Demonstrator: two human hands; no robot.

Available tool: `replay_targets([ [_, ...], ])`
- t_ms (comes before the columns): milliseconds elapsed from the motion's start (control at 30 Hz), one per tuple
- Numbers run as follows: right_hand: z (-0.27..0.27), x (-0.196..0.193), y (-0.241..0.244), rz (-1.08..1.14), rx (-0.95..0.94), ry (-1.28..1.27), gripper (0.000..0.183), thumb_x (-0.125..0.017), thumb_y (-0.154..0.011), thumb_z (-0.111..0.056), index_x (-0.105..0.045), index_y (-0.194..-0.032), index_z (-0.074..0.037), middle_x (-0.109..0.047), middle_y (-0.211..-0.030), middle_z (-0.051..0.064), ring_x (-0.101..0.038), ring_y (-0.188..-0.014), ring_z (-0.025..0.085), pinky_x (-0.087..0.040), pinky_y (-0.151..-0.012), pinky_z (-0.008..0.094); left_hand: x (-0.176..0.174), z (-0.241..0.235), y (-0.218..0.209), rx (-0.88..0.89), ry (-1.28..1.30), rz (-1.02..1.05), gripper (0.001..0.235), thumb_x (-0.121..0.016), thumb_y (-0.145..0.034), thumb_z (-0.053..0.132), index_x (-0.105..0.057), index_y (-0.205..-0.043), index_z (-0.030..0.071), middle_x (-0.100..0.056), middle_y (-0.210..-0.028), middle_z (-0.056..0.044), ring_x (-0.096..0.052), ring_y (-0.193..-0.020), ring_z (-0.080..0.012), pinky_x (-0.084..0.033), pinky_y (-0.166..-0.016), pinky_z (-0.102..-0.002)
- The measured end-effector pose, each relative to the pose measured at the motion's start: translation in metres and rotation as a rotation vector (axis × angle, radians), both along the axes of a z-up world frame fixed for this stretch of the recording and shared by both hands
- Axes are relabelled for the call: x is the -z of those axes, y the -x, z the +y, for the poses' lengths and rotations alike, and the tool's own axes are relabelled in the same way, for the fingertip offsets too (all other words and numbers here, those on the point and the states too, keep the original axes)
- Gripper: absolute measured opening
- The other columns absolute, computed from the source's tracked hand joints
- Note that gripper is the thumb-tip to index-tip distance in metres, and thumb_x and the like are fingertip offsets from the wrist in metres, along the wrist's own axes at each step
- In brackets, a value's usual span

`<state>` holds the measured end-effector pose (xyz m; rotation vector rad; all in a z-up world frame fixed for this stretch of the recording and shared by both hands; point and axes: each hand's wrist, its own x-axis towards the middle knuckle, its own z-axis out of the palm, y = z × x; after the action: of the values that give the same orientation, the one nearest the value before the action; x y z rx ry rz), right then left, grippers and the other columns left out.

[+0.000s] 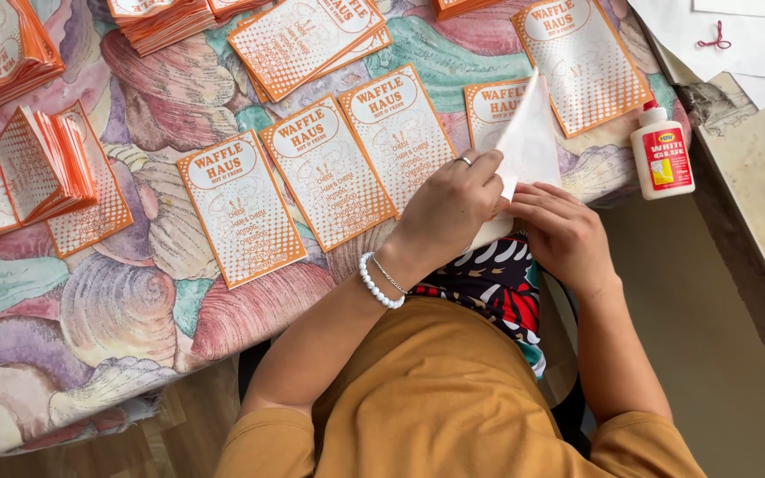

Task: Applying glue to the edges of paper bags and folding them to complete the assembly process.

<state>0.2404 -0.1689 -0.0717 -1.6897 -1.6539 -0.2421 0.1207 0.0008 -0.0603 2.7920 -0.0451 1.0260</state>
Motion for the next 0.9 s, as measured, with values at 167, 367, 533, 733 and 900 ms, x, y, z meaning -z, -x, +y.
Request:
replay_targets([
  [167,-0.004,-0.007,-0.009,-0.013,0.009,0.03,0.028,-0.061,-0.092,0.014,-0.078,-0.105,-0.004,-0.079,-0.105,0.011,-0.075,-0.103,0.035,-0.059,-0.095,0.047,-0.036,-0.003,0.019,0.03,-0.094,-0.067,0.011,-0.074,-0.086,0.004,-0.068,-0.079,-0.001,-0.067,-0.122,-0.018,-0.062,-0.122,-0.0375,-0.05,-0.102,-0.051],
  [367,-0.005,-0.017,-0.02,-0.055,0.03,0.055,0.026,-0.063,-0.09,0.017,-0.078,-0.104,0.0,-0.079,-0.098,0.014,-0.076,-0.101,0.037,-0.059,-0.096,0.049,-0.025,0.003,0.057,0.112,-0.145,0.003,0.004,-0.07,-0.086,0.001,-0.071,-0.083,-0.002,-0.07,-0.107,-0.02,-0.068,-0.112,-0.0406,-0.049,-0.106,-0.056],
  [533,-0.011,-0.014,-0.029,-0.031,0.033,0.091,0.027,-0.064,-0.09,0.016,-0.078,-0.106,-0.001,-0.078,-0.101,0.014,-0.075,-0.104,0.037,-0.058,-0.1,0.05,0.024,0.003,0.07,0.083,-0.161,0.104,0.008,-0.067,-0.089,0.006,-0.073,-0.091,0.001,-0.072,-0.097,-0.017,-0.073,-0.099,-0.0361,-0.052,-0.101,-0.052],
  [733,-0.022,-0.014,-0.04,-0.061,0.118,0.11,0.029,-0.066,-0.089,0.013,-0.079,-0.108,-0.004,-0.079,-0.103,0.013,-0.075,-0.106,0.033,-0.058,-0.102,0.048,0.015,-0.006,0.082,0.098,0.044,0.219,0.035,-0.048,-0.108,0.023,-0.058,-0.132,0.001,-0.064,-0.128,-0.02,-0.063,-0.126,-0.0355,-0.045,-0.114,-0.047],
  [900,-0.057,-0.037,-0.045,-0.311,0.479,0.044,0.037,-0.067,-0.099,0.007,-0.068,-0.134,0.016,-0.072,-0.13,0.03,-0.068,-0.115,0.046,-0.055,-0.099,0.052,0.002,-0.01,0.097,-0.011,0.03,0.22,0.033,-0.048,-0.103,0.008,-0.066,-0.13,0.0,-0.057,-0.147,-0.021,-0.046,-0.145,-0.0387,-0.026,-0.126,-0.059],
])
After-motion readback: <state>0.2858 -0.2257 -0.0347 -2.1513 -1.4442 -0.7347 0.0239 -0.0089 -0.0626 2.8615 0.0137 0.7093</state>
